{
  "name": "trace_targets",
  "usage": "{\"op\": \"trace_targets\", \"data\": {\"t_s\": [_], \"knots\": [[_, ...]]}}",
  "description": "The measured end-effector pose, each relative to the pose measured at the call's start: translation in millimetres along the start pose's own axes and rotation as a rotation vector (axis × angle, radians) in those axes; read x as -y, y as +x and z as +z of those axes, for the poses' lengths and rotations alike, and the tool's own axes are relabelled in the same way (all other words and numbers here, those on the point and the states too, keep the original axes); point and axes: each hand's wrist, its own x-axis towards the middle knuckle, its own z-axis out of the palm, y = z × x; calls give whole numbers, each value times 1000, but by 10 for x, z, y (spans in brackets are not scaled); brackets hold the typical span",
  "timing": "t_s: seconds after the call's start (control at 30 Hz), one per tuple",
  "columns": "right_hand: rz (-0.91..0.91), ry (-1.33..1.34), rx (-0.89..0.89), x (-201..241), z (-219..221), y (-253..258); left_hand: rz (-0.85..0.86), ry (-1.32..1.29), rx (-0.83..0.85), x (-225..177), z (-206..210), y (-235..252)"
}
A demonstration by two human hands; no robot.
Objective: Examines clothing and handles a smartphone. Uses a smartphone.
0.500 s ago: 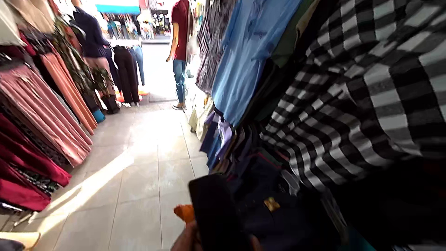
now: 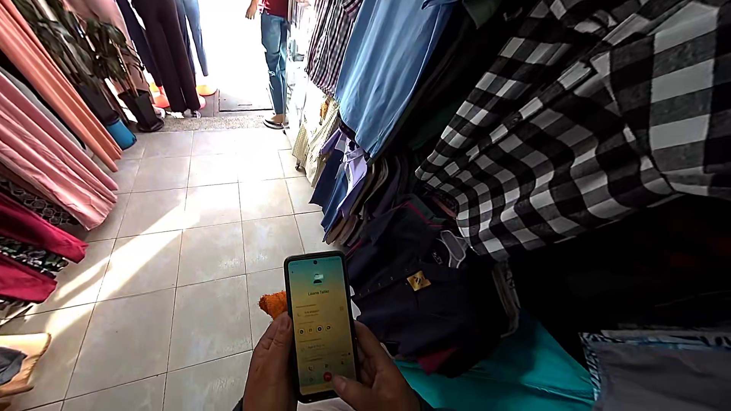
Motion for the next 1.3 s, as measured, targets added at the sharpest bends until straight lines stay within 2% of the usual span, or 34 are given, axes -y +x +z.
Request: {"op": "trace_targets", "data": {"t_s": [0.2, 0.37, 0.5, 0.67, 0.8, 0.93, 1.1, 1.3], "knots": [[88, -153, -123, 2, 68, 16, 9, 5, 6, 5, -1, -4], [58, -139, -112, -4, 59, -5, -3, 20, -15, 7, 19, -7], [-40, -177, -38, -10, -66, -14, -8, 5, -24, -12, 39, -30], [-192, -448, -199, 77, -374, 28, -10, 29, -12, -3, 13, -55], [-308, -474, -268, 171, -454, 12, -9, 54, 32, 29, -29, -64], [-329, -497, -261, 198, -374, -29, -16, 64, 21, 16, 0, -98], [-284, -493, -229, 158, -282, -72, -14, 61, 25, 16, 10, -136], [-44, -396, -91, 102, -70, -165, -13, 32, 3, 28, 36, -169]]}}
